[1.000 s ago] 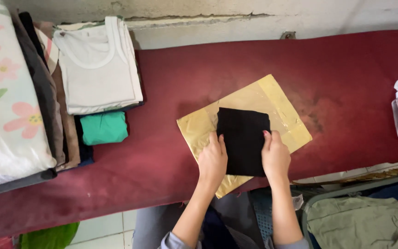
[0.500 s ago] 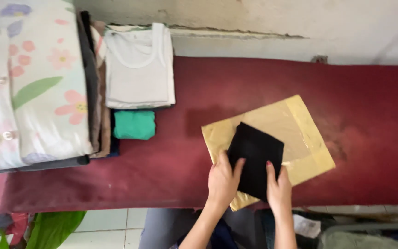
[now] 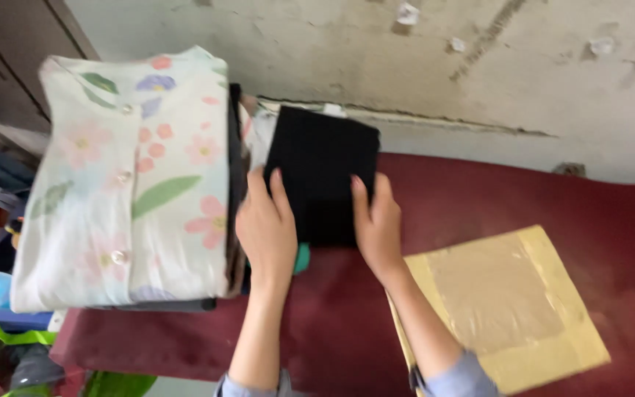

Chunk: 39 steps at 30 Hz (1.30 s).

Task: Fold various items of clothing including pants, shorts, and t-shirts and stack them neatly.

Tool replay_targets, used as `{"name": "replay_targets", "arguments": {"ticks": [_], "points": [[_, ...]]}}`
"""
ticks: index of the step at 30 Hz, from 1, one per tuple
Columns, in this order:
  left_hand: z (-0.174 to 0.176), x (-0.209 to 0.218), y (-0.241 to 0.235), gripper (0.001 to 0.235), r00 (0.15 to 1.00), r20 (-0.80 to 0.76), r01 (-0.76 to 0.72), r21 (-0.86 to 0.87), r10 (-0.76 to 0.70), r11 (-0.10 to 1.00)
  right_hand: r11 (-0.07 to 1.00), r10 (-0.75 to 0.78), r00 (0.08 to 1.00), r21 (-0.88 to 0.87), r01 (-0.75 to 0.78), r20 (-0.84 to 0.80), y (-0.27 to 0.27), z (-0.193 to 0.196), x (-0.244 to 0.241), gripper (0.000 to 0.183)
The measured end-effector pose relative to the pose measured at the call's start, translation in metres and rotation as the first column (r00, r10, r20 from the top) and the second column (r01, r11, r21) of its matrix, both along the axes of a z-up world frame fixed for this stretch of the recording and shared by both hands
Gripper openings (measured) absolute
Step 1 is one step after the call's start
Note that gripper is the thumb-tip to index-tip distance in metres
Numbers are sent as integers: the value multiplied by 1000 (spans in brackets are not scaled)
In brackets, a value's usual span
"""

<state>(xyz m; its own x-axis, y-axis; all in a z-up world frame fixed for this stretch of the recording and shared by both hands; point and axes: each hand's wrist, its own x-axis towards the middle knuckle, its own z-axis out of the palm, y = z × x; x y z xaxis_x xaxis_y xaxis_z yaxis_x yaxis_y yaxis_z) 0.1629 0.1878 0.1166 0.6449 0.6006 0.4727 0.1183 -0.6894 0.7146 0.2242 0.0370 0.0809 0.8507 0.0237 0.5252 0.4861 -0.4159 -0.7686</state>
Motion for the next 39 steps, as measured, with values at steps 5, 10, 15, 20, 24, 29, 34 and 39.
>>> {"name": "replay_targets", "arguments": {"ticks": [5, 10, 15, 20, 24, 29, 34, 39], "points": [[-60, 62, 37, 58, 1000, -26, -11, 175, 16, 985, 905, -146, 960, -425, 33, -237, 48, -55, 86, 35], [-36, 38, 19, 58, 991, 124, 43, 101, -56, 994, 913, 33, 952, -396, 96, 306, 42, -11, 107, 47], [-31, 24, 7, 66, 988, 131, 58, 197, -85, 979, 822, 100, 975, -569, 31, 197, 55, 4, 160, 30], [-26, 23, 4, 74, 987, 95, 102, 248, -129, 963, 811, 345, 886, -573, -116, 309, 55, 57, 153, 16], [-19, 35, 5, 74, 988, 75, 114, 239, -136, 964, 868, 316, 884, -480, -123, 344, 61, 65, 165, 17], [-31, 75, 5, 67, 985, -10, 164, 405, -174, 900, 760, 277, 948, -640, -116, 157, 82, 6, 208, 20], [-38, 84, 7, 59, 986, -59, 167, 424, -157, 890, 816, 191, 964, -577, -50, 186, 90, 14, 205, 19], [-70, 85, 7, 56, 983, -90, 186, 419, -163, 889, 791, 103, 989, -612, -15, 110, 96, -17, 204, 18]]}}
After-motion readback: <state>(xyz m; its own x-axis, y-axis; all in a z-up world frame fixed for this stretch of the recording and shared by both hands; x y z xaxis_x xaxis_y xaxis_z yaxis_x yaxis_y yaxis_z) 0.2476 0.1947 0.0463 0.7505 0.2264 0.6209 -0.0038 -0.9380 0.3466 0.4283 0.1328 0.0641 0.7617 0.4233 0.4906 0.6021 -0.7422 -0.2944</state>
